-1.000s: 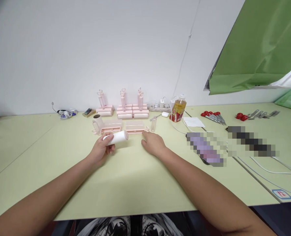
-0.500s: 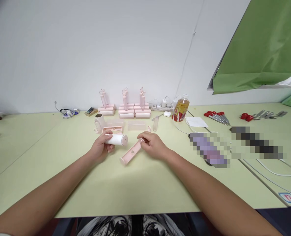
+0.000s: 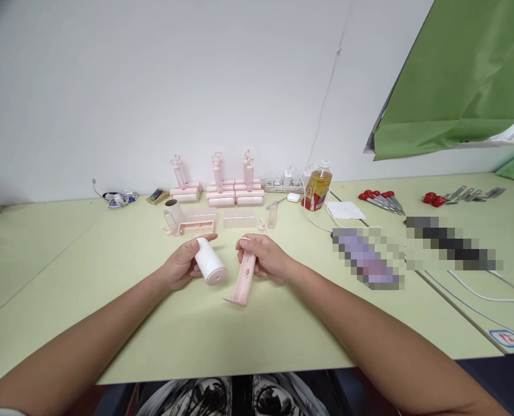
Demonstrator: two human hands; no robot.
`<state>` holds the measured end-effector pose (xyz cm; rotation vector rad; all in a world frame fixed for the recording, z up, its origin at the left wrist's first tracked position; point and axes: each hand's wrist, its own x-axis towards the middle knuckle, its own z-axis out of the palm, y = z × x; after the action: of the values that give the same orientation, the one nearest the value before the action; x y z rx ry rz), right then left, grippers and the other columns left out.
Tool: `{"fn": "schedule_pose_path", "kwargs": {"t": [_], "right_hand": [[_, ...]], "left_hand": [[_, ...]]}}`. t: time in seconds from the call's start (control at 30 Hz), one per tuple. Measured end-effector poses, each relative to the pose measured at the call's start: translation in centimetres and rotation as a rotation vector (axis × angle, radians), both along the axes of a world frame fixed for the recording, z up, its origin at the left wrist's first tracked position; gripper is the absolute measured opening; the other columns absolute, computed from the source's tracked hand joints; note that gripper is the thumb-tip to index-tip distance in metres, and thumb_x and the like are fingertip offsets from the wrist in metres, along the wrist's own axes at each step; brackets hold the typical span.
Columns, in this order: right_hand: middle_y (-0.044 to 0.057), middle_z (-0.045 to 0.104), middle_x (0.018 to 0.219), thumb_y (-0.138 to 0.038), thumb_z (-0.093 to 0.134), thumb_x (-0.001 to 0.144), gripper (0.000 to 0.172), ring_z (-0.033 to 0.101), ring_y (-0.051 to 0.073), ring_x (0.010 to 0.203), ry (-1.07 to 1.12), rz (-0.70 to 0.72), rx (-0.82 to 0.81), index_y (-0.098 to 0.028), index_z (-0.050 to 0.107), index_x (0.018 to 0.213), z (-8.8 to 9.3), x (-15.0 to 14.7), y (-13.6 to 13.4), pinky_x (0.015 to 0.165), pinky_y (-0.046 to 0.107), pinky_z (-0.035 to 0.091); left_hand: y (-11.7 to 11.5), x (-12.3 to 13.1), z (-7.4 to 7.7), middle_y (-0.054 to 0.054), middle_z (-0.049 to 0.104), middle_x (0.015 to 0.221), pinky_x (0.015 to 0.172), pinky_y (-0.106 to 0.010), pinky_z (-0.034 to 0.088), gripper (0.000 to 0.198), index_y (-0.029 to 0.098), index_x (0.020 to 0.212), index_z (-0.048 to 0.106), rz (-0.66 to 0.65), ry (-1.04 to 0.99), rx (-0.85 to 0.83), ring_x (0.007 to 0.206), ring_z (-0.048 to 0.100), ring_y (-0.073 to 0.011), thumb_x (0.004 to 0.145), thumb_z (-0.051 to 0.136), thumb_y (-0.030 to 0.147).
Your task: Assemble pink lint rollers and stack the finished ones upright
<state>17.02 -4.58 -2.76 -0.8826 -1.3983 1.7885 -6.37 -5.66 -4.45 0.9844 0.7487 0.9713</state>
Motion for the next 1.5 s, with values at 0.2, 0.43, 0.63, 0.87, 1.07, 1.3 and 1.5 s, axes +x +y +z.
{"fn": "schedule_pose_path", "kwargs": {"t": [0.2, 0.43, 0.63, 0.87, 1.07, 1.3, 1.5], "right_hand": [[-0.004, 0.061, 0.059, -0.050, 0.064, 0.078, 0.034, 0.036, 0.003, 0.028, -0.017, 0.027, -0.068, -0.018, 0.055, 0.080, 0.0, -1.0, -0.9, 0.025, 0.015, 0.019], [-0.004, 0.060, 0.060, -0.052, 0.066, 0.076, 0.036, 0.037, 0.003, 0.030, -0.067, 0.004, -0.120, -0.018, 0.053, 0.076, 0.5, -1.5, -1.3, 0.025, 0.016, 0.021], [-0.005, 0.059, 0.057, -0.052, 0.066, 0.077, 0.038, 0.036, 0.003, 0.029, -0.094, 0.009, -0.127, -0.018, 0.051, 0.073, 0.3, -1.8, -1.6, 0.024, 0.015, 0.022], [-0.006, 0.053, 0.047, -0.056, 0.065, 0.078, 0.041, 0.038, 0.005, 0.029, -0.121, 0.014, -0.077, -0.019, 0.050, 0.071, -0.5, -2.2, -1.6, 0.025, 0.017, 0.029], [-0.005, 0.057, 0.052, -0.061, 0.065, 0.077, 0.045, 0.045, 0.007, 0.034, -0.123, 0.019, -0.061, -0.019, 0.050, 0.074, -0.7, -2.4, -1.6, 0.026, 0.018, 0.037], [-0.003, 0.058, 0.052, -0.059, 0.064, 0.080, 0.043, 0.049, 0.008, 0.036, -0.142, 0.012, -0.079, -0.019, 0.050, 0.075, -0.6, -2.3, -1.7, 0.030, 0.019, 0.045], [-0.001, 0.061, 0.060, -0.052, 0.061, 0.086, 0.035, 0.057, 0.010, 0.046, -0.097, -0.013, -0.154, -0.019, 0.051, 0.081, -0.5, -2.0, -1.5, 0.043, 0.025, 0.057]], "left_hand": [[-0.6, 1.0, -0.2, 0.009, 0.042, 0.054, 0.039, -0.014, 0.017, 0.061, 0.022, 0.109, 0.049, -0.026, 0.046, 0.006, 0.039, 0.029, -0.0031, 0.069, 0.073, 0.061], [-0.8, 1.3, -0.3, 0.008, 0.046, 0.055, 0.037, -0.015, 0.020, 0.060, 0.020, 0.087, 0.046, -0.054, 0.141, 0.076, 0.039, 0.032, -0.0031, 0.062, 0.074, 0.066], [-1.2, 1.6, -0.2, 0.007, 0.047, 0.056, 0.038, -0.016, 0.020, 0.057, 0.020, 0.089, 0.049, -0.031, 0.157, 0.087, 0.040, 0.034, -0.0044, 0.064, 0.073, 0.065], [-1.7, 2.0, 0.4, 0.005, 0.050, 0.059, 0.039, -0.017, 0.023, 0.061, 0.018, 0.096, 0.056, -0.020, 0.167, 0.050, 0.042, 0.037, -0.0051, 0.063, 0.074, 0.065], [-1.7, 2.1, 0.3, 0.005, 0.053, 0.060, 0.040, -0.017, 0.027, 0.057, 0.021, 0.093, 0.050, 0.043, 0.150, 0.065, 0.043, 0.041, -0.0064, 0.064, 0.075, 0.063], [-1.7, 2.0, 0.3, 0.003, 0.055, 0.063, 0.046, -0.019, 0.033, 0.054, 0.019, 0.093, 0.054, 0.020, 0.154, 0.103, 0.048, 0.046, -0.0087, 0.065, 0.075, 0.061], [-2.1, 2.0, 0.7, -0.004, 0.063, 0.087, 0.061, -0.025, 0.045, 0.056, 0.023, 0.118, 0.054, -0.050, 0.158, 0.182, 0.069, 0.059, -0.0155, 0.075, 0.070, 0.055]]}}
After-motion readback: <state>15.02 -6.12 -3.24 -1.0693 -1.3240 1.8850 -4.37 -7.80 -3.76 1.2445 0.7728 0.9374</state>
